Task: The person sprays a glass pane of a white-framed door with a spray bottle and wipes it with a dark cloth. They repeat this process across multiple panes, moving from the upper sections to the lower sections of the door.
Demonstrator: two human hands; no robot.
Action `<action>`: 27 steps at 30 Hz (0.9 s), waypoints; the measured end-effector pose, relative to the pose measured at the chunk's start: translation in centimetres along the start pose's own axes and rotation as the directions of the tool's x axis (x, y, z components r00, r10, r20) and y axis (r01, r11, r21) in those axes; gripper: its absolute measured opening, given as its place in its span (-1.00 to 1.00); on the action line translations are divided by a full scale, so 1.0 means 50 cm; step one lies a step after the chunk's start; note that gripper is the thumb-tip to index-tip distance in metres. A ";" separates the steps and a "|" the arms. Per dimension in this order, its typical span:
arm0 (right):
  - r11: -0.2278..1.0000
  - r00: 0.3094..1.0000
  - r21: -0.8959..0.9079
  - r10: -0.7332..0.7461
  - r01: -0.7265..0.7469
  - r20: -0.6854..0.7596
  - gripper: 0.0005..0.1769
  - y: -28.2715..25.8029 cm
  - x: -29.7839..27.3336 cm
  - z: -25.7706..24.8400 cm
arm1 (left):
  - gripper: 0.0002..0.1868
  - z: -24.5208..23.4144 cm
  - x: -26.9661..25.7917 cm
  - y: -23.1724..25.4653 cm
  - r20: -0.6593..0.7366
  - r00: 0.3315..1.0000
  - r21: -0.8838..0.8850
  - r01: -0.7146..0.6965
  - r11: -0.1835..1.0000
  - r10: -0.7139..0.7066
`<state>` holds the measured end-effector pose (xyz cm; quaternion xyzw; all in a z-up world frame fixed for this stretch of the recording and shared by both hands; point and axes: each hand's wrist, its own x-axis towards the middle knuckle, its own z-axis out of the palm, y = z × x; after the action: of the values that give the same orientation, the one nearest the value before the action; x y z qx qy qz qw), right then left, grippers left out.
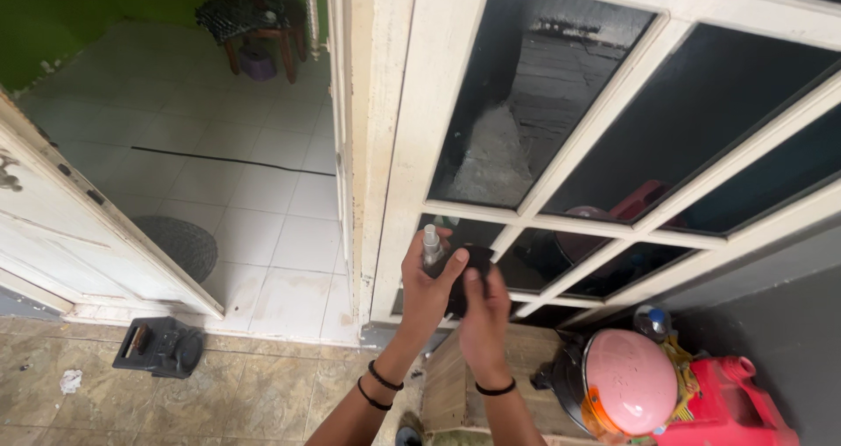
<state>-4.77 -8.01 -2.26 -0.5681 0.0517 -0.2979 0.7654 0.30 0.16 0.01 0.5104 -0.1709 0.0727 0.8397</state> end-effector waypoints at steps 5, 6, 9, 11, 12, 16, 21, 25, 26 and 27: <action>0.982 0.962 -0.118 -0.171 0.148 -0.212 -0.79 -0.048 0.084 -0.048 | -0.85 -0.034 0.061 0.018 0.064 0.996 -0.026 -0.058 0.998 0.060; 0.984 0.946 -0.136 -0.149 0.114 -0.287 -0.66 -0.072 0.120 -0.055 | -0.86 -0.038 0.083 0.028 0.085 0.993 -0.023 -0.083 0.996 0.085; 0.814 0.788 -0.234 -0.577 0.532 -0.215 -0.50 -0.159 0.228 -0.045 | -0.88 -0.031 0.159 0.072 0.061 0.976 0.072 -0.215 0.974 0.211; 0.657 0.660 -0.357 -0.739 0.664 -0.134 -0.52 -0.235 0.288 -0.026 | -0.86 -0.014 0.224 0.108 0.079 0.957 0.158 -0.290 0.944 0.281; 0.628 0.630 -0.327 -0.768 0.706 -0.116 -0.55 -0.270 0.316 -0.011 | -0.84 0.000 0.257 0.125 0.095 0.926 0.178 -0.377 0.909 0.365; 0.242 0.374 -0.629 -0.923 0.739 0.085 -0.50 -0.333 0.425 0.064 | -0.80 0.042 0.357 0.179 0.131 0.892 0.227 -0.452 0.863 0.432; -0.012 0.376 -0.726 -0.849 0.687 0.370 -0.44 -0.246 0.457 0.125 | -0.83 0.062 0.388 0.177 0.073 0.906 0.166 -0.424 0.890 0.418; -0.063 0.472 -0.779 -0.765 0.623 0.439 -0.51 -0.192 0.423 0.093 | -0.84 0.044 0.391 0.166 0.110 0.963 0.011 -0.248 0.969 0.245; -0.090 0.485 -0.798 -0.752 0.596 0.447 -0.54 -0.189 0.421 0.082 | -0.83 0.041 0.394 0.165 0.119 0.960 -0.015 -0.252 0.968 0.252; -0.124 0.479 -0.817 -0.756 0.564 0.446 -0.58 -0.189 0.421 0.071 | -0.82 0.038 0.398 0.164 0.128 0.957 -0.041 -0.256 0.966 0.259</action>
<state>10.16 -17.54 12.93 -0.7985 -0.0200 -0.6008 0.0320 15.98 1.29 14.83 0.4773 -0.2921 0.1452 0.8160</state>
